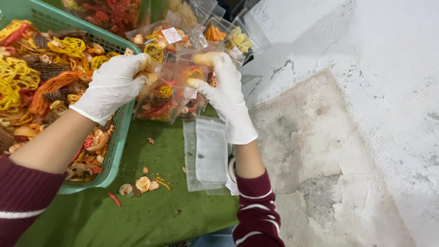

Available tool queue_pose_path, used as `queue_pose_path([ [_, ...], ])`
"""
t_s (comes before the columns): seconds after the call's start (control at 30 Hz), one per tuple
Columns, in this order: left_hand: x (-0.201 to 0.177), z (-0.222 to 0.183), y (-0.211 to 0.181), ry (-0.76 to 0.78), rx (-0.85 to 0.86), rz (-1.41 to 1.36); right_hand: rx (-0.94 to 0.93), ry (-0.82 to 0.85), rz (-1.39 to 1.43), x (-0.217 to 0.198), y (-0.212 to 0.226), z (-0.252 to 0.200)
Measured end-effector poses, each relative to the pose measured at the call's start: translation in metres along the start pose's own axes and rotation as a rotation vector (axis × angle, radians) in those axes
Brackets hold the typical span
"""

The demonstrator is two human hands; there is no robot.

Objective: The person packs colorful dried fruit slices from a green basket into clear plastic bags, seals them, and applies small labels. The person uses scissors and tape during the process.

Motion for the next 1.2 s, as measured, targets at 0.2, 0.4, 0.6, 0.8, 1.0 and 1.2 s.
queue_pose_path([
  [0.2, 0.017, 0.013, 0.022, 0.044, 0.009, 0.126, 0.262, -0.395, 0.544, 0.071, -0.072, -0.032],
  [0.4, 0.017, 0.007, 0.01, 0.05, -0.007, 0.06, 0.382, -0.55, 0.943, 0.126, -0.108, -0.028],
  [0.6, 0.023, 0.014, 0.016, 0.001, -0.018, 0.036, 0.328, -0.661, 1.138, 0.13, -0.114, -0.026],
  [0.8, 0.029, 0.011, 0.02, -0.003, 0.005, -0.001, 0.22, -0.756, 0.901, 0.13, -0.092, -0.031],
  [1.0, 0.009, 0.011, 0.006, 0.018, 0.006, -0.071, 0.188, -0.754, 0.823, 0.123, -0.074, -0.032],
  [1.2, -0.04, 0.017, -0.001, -0.076, 0.085, -0.255, 0.118, -0.782, 0.741, 0.116, -0.065, -0.033],
])
Point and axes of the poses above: each hand's wrist, its own z-axis towards the middle knuckle, its own x-axis out of the palm, y = z × x, the point moved 1 cm from there along z, towards the middle knuckle, and after that the axes turned 8 degrees about z, right-handed, at the moved point
